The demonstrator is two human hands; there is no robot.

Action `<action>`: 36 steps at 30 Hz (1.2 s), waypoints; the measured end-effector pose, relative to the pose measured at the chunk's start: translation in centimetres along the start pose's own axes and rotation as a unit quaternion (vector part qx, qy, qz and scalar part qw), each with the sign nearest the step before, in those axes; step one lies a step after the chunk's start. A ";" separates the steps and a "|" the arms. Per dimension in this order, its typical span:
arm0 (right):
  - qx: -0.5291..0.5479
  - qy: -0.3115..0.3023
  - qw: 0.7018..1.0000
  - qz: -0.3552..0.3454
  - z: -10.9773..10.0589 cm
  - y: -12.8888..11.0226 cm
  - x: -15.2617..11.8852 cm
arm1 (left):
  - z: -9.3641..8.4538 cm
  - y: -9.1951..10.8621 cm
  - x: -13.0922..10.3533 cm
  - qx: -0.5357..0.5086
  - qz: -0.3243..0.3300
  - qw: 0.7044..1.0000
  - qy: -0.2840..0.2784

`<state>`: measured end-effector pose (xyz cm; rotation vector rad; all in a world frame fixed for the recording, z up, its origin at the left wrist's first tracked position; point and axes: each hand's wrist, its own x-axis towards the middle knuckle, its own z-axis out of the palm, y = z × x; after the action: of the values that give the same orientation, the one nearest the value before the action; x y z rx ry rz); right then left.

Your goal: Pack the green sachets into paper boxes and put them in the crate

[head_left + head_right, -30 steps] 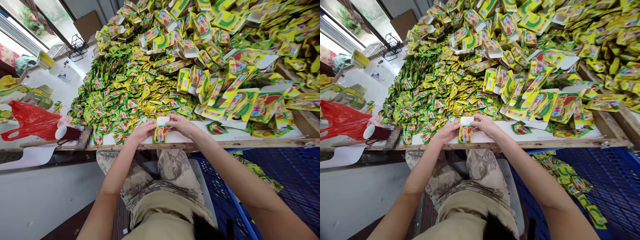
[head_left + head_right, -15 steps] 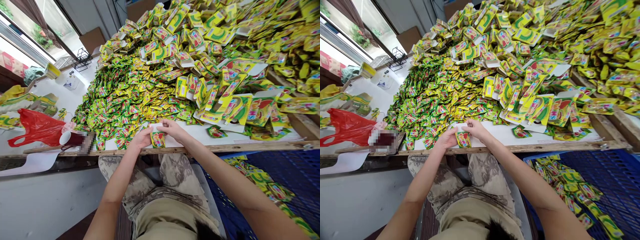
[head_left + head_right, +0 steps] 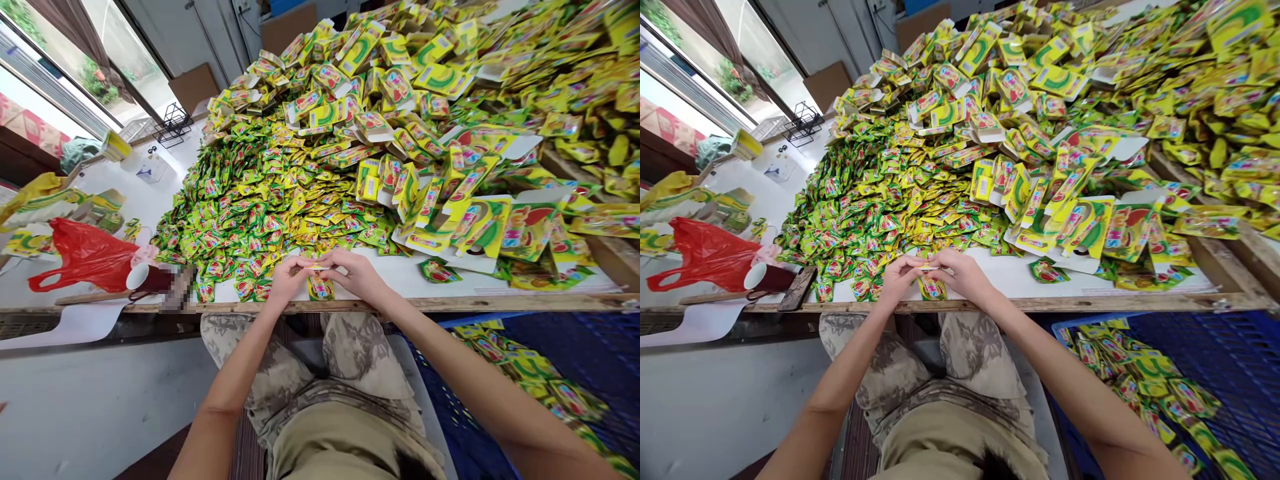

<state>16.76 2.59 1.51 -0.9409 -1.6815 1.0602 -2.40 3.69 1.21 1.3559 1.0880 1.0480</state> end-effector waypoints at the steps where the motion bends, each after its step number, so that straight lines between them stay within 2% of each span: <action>1: -0.003 -0.010 1.000 -0.003 -0.1 -0.1 -0.2 | -0.1 -0.1 -0.2 -0.004 0.000 1.000 -0.010; 4: -0.006 -0.007 1.000 0.023 0.1 -0.2 -0.7 | -0.3 0.1 -0.5 -0.001 -0.017 0.999 -0.033; 7: -0.018 0.011 0.999 0.039 0.4 -0.1 -0.8 | -0.1 0.4 -0.5 0.038 -0.021 0.999 -0.028; 12: 0.005 0.046 0.994 0.100 0.8 -0.5 -0.1 | 0.8 0.7 -0.1 0.069 -0.008 0.996 0.052; 14: 0.017 0.059 0.990 0.125 0.7 -0.7 0.2 | 0.9 0.9 0.1 0.063 -0.009 0.996 0.061; 17: 0.033 0.043 0.990 0.132 0.4 -0.6 0.5 | 0.6 1.1 0.3 0.054 -0.022 0.997 0.041; 22: 0.068 -0.003 0.993 0.102 -0.1 -0.1 0.1 | -0.6 1.1 -0.3 0.041 -0.073 0.996 -0.010; 26: 0.050 -0.010 0.996 0.076 -0.3 0.0 -0.8 | -0.6 0.9 -1.1 0.036 -0.009 0.999 -0.027; 30: 0.029 0.002 0.998 0.050 0.0 0.2 -1.8 | -0.2 0.5 -1.8 0.071 0.055 0.996 -0.003; 33: 0.010 0.027 0.999 0.042 0.6 0.5 -2.2 | 0.0 0.3 -2.1 0.102 0.079 0.991 0.019; 36: 0.006 0.028 0.999 0.035 1.6 0.6 -2.1 | 0.2 0.3 -2.1 0.115 0.090 0.989 0.014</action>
<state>15.96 0.54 -0.03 -1.0199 -1.6038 1.0793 -2.65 1.57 1.50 1.6522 1.1502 1.0989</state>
